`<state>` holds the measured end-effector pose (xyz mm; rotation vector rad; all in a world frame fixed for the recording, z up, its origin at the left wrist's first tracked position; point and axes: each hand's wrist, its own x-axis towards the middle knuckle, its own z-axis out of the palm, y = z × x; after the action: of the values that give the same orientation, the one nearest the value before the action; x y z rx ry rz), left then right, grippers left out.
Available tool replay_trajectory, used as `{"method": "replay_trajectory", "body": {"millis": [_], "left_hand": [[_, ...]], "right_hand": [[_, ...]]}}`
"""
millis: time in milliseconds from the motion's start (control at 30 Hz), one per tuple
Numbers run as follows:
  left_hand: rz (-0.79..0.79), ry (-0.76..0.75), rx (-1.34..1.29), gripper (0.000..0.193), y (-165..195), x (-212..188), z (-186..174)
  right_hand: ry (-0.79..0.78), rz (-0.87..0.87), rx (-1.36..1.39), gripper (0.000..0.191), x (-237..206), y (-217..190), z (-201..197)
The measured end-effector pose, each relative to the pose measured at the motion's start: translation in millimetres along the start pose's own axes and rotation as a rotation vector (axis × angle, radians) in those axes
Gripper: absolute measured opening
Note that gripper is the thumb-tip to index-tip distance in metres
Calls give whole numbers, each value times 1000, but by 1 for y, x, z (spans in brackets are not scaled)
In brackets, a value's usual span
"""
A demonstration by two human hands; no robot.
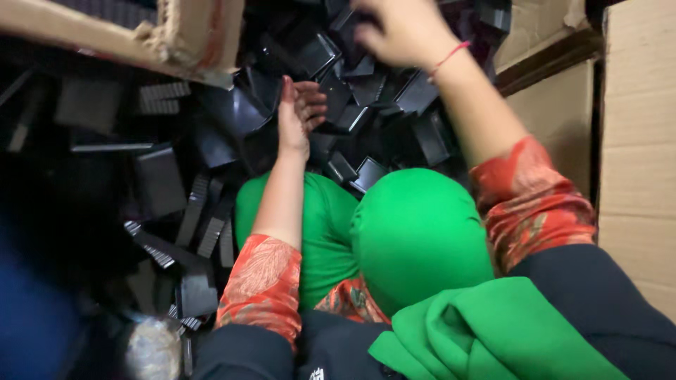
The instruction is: The person sits on the floor and repeatedly picks up small black plastic components from a large pile, turns them over in their hands, and places them back down. The task involves handling the components one at a time without using any tools.
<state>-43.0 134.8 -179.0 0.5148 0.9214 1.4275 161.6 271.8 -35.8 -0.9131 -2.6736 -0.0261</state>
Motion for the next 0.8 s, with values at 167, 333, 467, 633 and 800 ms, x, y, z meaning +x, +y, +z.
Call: {"method": "replay_trajectory", "body": {"millis": [167,333,467,633,800], "left_hand": [[-17,-1,12,64,-6,1,-8],[-10,6,-4,61,-9,0,-18],[33,38,39,55,-10,2,-16],[288,168,285,46,-2,-4,-1],[332,-35,203,62,-6,-10,4]], "right_hand": [[-289,246,430,55,10,-38,56],[-209,174,191,96,-4,-77,95],[-245,425,351,85,-27,-75,100],[-156,545,507,38,-39,-53,91],[-282,736,1904,29,-46,-68,78]]}}
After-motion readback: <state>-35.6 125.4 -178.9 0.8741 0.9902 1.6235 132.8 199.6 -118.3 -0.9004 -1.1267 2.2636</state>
